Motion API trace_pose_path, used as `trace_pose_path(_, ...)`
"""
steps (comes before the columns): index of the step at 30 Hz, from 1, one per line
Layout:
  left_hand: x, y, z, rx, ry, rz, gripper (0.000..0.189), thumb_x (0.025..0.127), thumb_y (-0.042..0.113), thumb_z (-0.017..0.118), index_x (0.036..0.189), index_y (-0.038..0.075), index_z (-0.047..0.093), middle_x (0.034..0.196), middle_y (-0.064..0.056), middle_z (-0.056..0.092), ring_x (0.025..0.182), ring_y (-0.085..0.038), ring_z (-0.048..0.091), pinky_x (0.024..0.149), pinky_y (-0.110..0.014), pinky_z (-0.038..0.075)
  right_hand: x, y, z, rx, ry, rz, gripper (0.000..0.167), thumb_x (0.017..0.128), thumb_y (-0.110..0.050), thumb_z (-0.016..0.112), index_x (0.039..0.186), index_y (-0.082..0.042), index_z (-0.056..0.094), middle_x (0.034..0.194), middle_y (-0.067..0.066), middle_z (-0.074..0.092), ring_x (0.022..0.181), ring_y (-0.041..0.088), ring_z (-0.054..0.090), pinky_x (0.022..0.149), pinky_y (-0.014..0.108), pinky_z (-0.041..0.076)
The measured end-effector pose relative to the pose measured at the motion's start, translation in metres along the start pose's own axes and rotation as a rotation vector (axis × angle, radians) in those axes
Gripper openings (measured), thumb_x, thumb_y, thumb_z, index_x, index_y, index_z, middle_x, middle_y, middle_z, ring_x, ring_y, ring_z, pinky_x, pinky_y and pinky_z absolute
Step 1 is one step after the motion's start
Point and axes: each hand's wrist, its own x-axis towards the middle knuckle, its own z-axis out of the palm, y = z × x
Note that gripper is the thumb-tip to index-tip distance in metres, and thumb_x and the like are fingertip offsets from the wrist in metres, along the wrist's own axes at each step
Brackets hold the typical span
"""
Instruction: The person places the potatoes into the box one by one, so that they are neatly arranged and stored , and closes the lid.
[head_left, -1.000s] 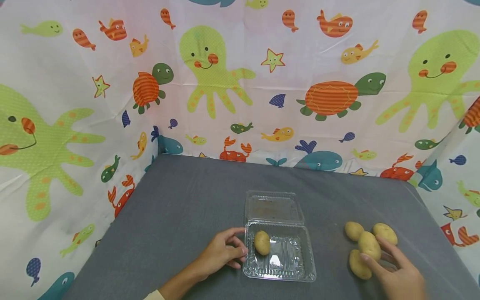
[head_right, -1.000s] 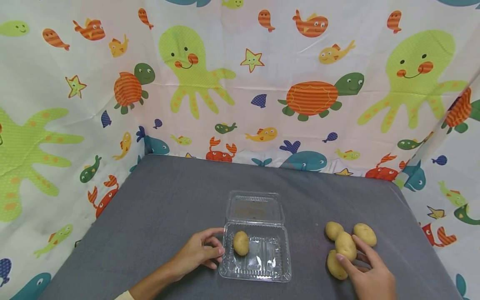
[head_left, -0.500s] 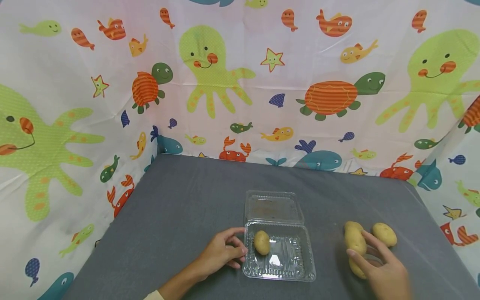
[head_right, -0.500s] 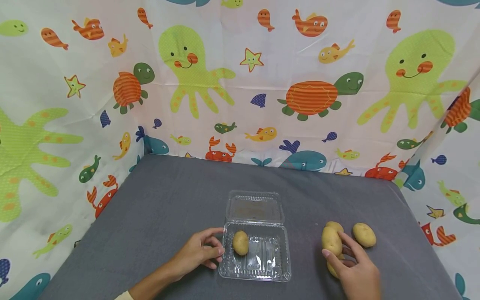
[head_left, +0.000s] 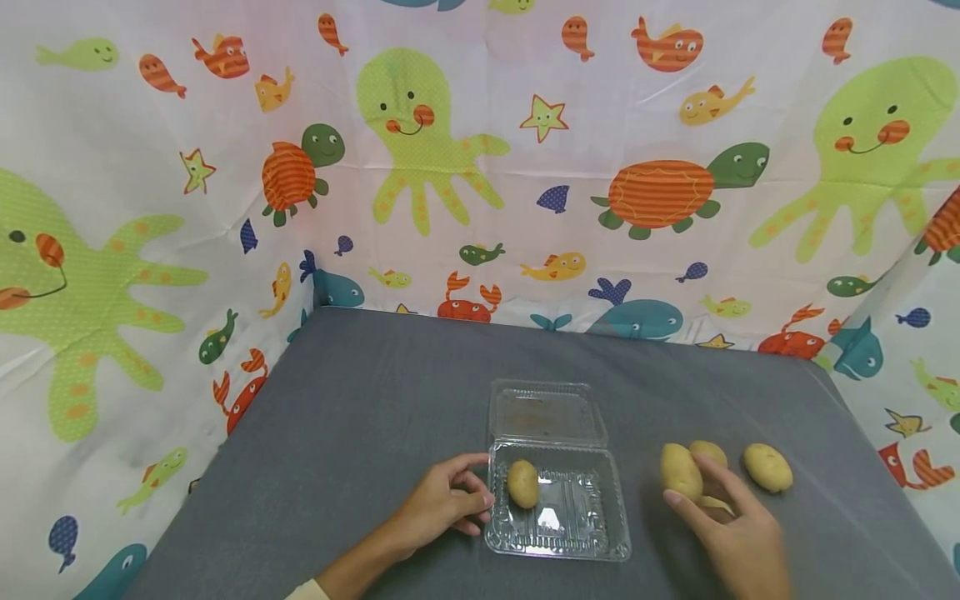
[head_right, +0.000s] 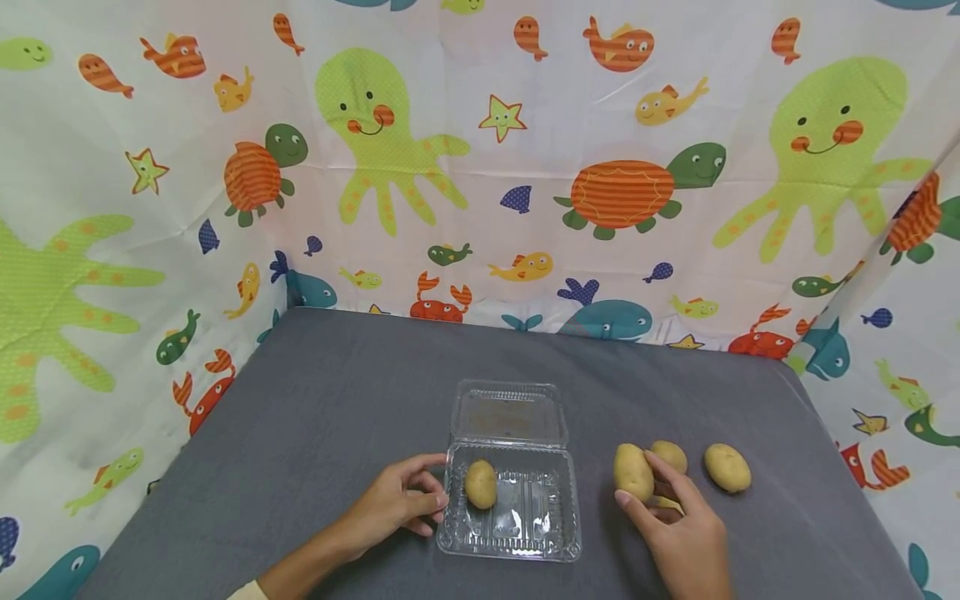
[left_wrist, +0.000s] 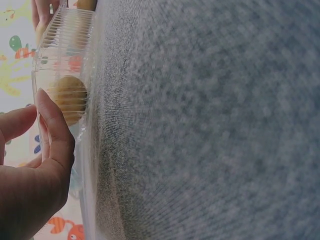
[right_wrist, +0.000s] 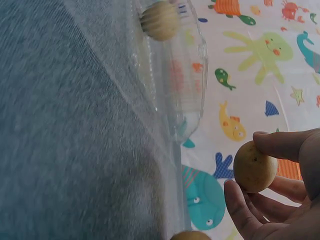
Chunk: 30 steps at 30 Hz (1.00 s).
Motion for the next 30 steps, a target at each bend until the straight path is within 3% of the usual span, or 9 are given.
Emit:
trace_pose_path(6,0.000,-0.001,0.000,-0.002,-0.003,0.005,0.064,0.098,0.008,0.073,0.155,-0.003,0.046,0.102,-0.011,0.067,0.086,-0.022,0.074,0.068,-0.031,0.067,-0.003,-0.010,0.005,-0.029,-0.046,-0.037,0.065,0.084,-0.024,0.093,0.143,-0.015,0.067,0.104,-0.017,0.070,0.087,-0.012,0.064,0.072,0.007,0.055)
trace_pose_path(13,0.000,0.000,0.001,-0.008,-0.002,0.004,0.064,0.098,0.007,0.073,0.155,-0.002,0.046,0.101,-0.011,0.067,0.085,-0.021,0.074,0.067,-0.030,0.066,-0.005,-0.016,0.016,0.010,-0.087,-0.114,0.064,0.086,-0.020,0.091,0.144,-0.012,0.065,0.117,0.018,0.075,0.081,-0.003,0.070,0.070,0.010,0.057)
trace_pose_path(23,0.000,0.001,0.000,-0.011,-0.003,0.000,0.064,0.098,0.007,0.073,0.156,-0.002,0.046,0.102,-0.011,0.067,0.086,-0.021,0.074,0.068,-0.031,0.066,-0.013,-0.024,0.028,0.062,-0.113,-0.192,0.062,0.085,-0.012,0.091,0.141,-0.010,0.067,0.115,0.018,0.076,0.083,-0.001,0.071,0.072,0.012,0.059)
trace_pose_path(30,0.001,0.000,0.001,-0.016,-0.003,0.012,0.065,0.098,0.006,0.072,0.156,-0.003,0.044,0.101,-0.011,0.067,0.085,-0.021,0.073,0.066,-0.031,0.066,-0.016,-0.025,0.035,0.101,-0.166,-0.222,0.062,0.086,-0.011,0.090,0.143,-0.009,0.065,0.118,0.016,0.074,0.093,0.000,0.070,0.076,0.015,0.060)
